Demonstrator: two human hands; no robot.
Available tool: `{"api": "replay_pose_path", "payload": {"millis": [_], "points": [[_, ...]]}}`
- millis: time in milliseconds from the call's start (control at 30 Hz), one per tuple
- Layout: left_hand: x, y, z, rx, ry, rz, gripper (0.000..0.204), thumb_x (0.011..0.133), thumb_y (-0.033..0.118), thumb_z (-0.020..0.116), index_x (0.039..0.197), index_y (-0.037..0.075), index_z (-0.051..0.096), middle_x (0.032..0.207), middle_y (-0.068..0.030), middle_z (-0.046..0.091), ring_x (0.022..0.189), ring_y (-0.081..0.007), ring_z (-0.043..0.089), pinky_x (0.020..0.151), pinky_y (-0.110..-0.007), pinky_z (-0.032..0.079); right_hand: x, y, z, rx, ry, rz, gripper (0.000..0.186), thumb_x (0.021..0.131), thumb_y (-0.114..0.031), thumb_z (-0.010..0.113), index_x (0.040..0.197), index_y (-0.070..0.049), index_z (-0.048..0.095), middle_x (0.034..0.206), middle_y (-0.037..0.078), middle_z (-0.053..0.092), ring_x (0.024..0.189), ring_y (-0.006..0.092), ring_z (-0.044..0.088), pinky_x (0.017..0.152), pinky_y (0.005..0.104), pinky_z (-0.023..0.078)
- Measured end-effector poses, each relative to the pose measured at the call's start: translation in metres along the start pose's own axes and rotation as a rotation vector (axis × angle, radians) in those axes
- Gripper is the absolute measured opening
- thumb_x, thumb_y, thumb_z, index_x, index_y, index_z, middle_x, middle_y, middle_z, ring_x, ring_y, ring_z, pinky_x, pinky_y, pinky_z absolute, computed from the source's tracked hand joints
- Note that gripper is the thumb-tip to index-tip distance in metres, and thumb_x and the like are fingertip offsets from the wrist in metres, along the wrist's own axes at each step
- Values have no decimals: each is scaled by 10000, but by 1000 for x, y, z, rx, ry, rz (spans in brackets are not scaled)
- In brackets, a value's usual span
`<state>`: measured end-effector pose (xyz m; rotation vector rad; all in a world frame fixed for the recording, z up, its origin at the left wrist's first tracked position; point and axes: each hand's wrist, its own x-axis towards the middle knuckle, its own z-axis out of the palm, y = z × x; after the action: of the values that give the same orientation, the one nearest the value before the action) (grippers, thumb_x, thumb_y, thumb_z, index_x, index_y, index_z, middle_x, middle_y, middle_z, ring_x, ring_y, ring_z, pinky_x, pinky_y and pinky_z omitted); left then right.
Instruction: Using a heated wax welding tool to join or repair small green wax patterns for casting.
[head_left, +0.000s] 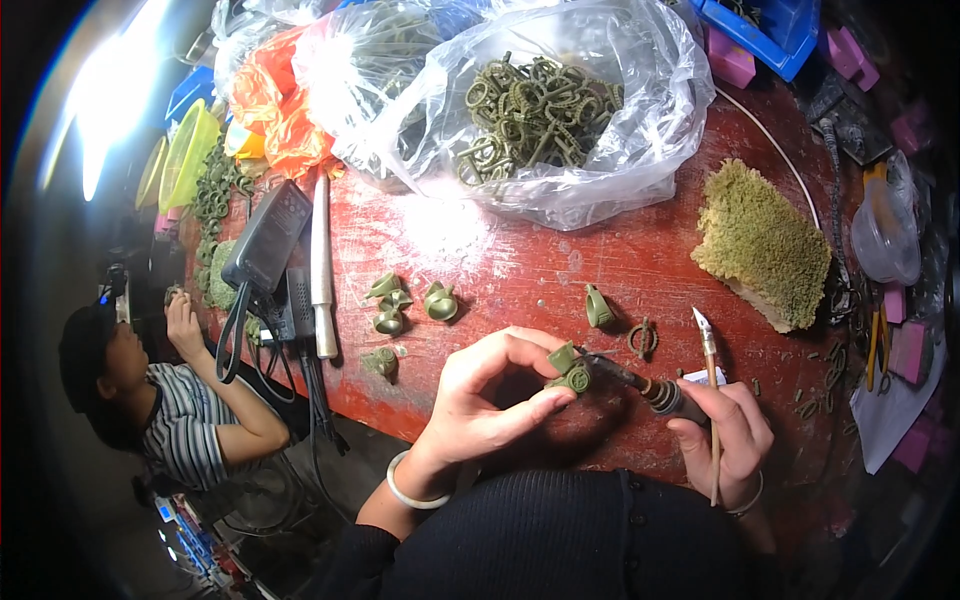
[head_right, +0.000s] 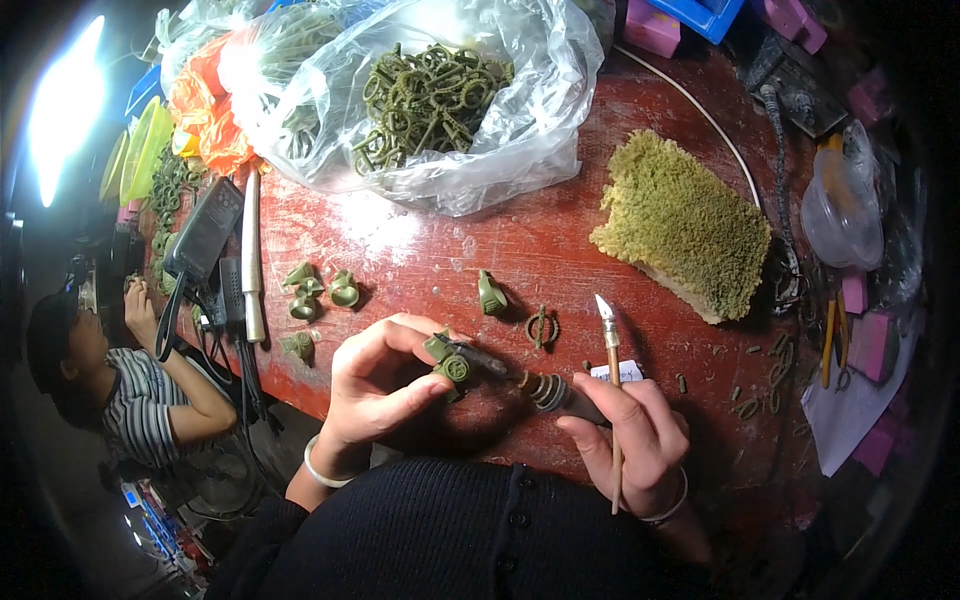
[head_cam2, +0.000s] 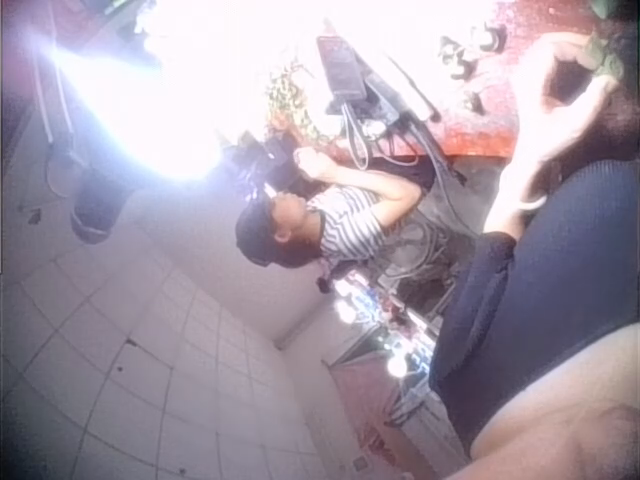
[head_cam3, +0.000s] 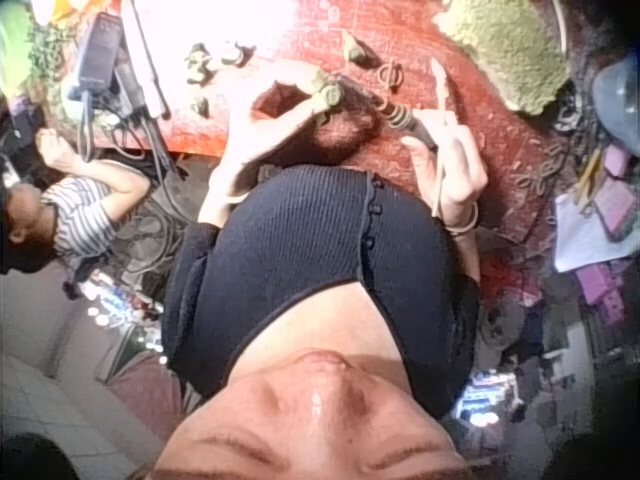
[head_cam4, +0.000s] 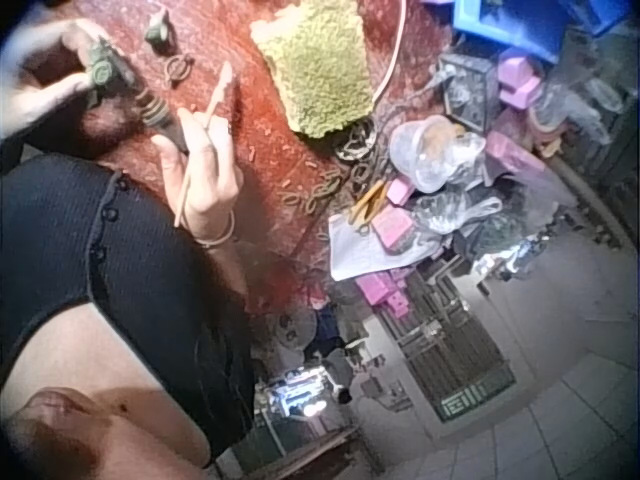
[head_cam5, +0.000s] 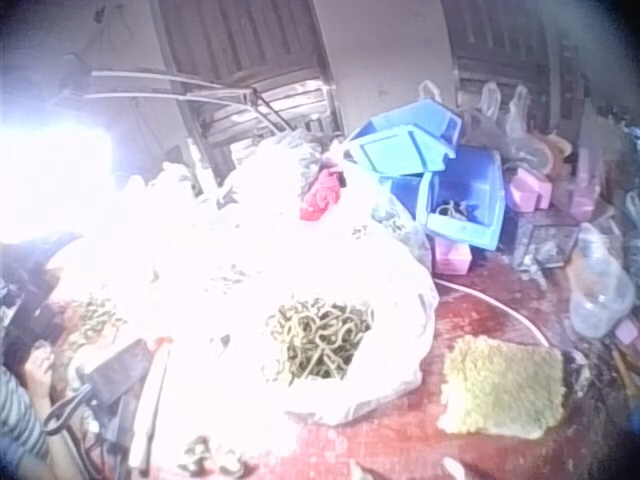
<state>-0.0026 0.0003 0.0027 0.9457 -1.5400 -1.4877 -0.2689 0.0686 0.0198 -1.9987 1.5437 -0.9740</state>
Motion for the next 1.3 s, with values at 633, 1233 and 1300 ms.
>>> {"api": "replay_pose_path", "payload": {"millis": [633, 1233, 1300], "points": [[-4, -1, 3, -194, 95, -87, 532, 829, -101, 758, 1279, -30, 484, 1185, -163, 616, 1076, -242, 663, 948, -372, 550, -3, -1, 0, 28, 72, 57, 353, 902, -204, 788, 1132, 44, 685, 922, 140, 656, 750, 226, 660, 660, 320, 544], [1, -3, 0, -84, 43, -17, 411, 843, -55, 779, 1220, -38, 614, 1173, -102, 567, 1082, -165, 621, 926, -289, 545, -1, -1, 1, 7, 49, 63, 367, 919, -231, 771, 1143, 46, 683, 928, 145, 660, 755, 234, 661, 658, 330, 550], [0, -2, 0, -74, 42, -13, 411, 841, -53, 782, 1218, -36, 619, 1174, -102, 567, 1081, -165, 620, 925, -287, 545, -1, -2, 0, 7, 50, 58, 367, 919, -231, 771, 1142, 46, 684, 928, 145, 661, 756, 233, 661, 660, 330, 550]]}}
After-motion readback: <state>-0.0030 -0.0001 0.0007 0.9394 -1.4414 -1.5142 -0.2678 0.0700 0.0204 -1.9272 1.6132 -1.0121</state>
